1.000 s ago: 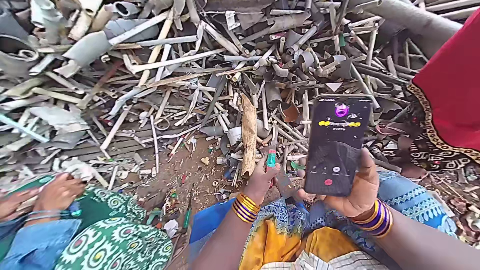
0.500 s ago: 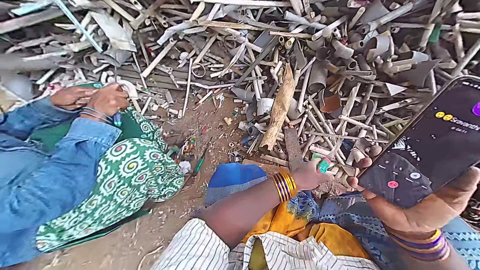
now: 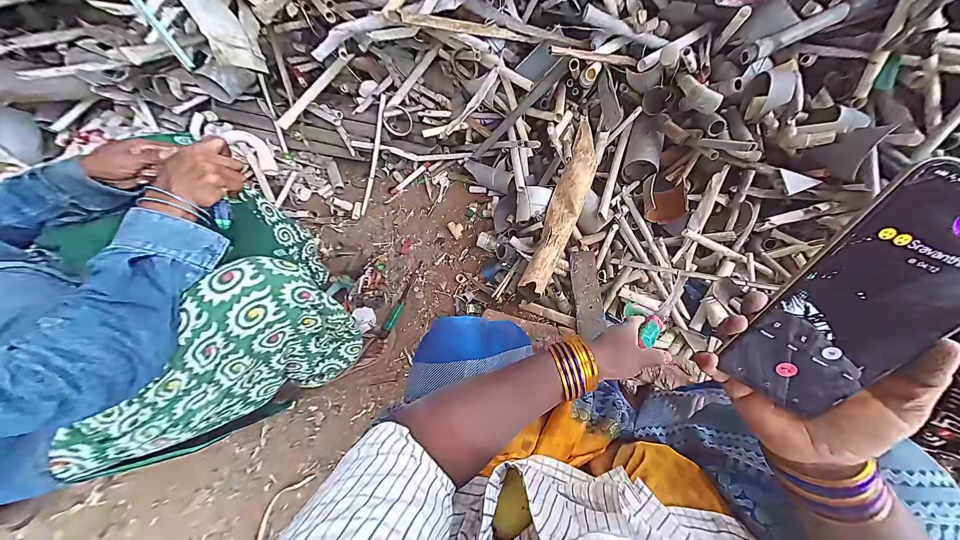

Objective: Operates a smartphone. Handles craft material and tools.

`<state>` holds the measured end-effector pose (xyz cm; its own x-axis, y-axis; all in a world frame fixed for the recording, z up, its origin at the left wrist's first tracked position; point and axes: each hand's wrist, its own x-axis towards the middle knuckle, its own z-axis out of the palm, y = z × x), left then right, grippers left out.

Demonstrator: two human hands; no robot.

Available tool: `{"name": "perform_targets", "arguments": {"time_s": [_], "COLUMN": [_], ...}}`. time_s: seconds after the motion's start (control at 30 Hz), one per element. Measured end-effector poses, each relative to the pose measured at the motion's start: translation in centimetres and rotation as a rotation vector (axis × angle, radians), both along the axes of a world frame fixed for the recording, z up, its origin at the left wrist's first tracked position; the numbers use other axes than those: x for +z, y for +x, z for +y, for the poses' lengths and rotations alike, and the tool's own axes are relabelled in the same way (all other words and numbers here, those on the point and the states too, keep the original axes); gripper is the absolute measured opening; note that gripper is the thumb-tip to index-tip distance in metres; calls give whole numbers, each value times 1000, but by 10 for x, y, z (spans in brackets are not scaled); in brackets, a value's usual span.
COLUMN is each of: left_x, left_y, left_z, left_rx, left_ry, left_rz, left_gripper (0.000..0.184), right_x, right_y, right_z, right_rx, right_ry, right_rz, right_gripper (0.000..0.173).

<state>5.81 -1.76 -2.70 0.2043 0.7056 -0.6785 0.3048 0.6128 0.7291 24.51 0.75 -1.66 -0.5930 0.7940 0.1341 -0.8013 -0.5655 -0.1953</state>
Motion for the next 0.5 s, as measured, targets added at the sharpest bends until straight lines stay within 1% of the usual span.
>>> {"name": "perform_targets", "arguments": {"time_s": [0.2, 0.37, 0.5], "left_x": [-1, -2, -5], "left_y": [3, 5, 5], "left_z": [0, 0, 0], "left_rx": [-43, -59, -57], "left_ry": [-25, -14, -7], "left_rz": [6, 8, 7], "left_gripper": [72, 69, 70], "right_x": [0, 1, 2], "right_y": [2, 3, 2], "right_z": [1, 1, 1], "right_rx": [39, 32, 34], "right_ry": [-17, -4, 6], "right_rz": [12, 30, 33], "right_gripper": [73, 69, 70]}}
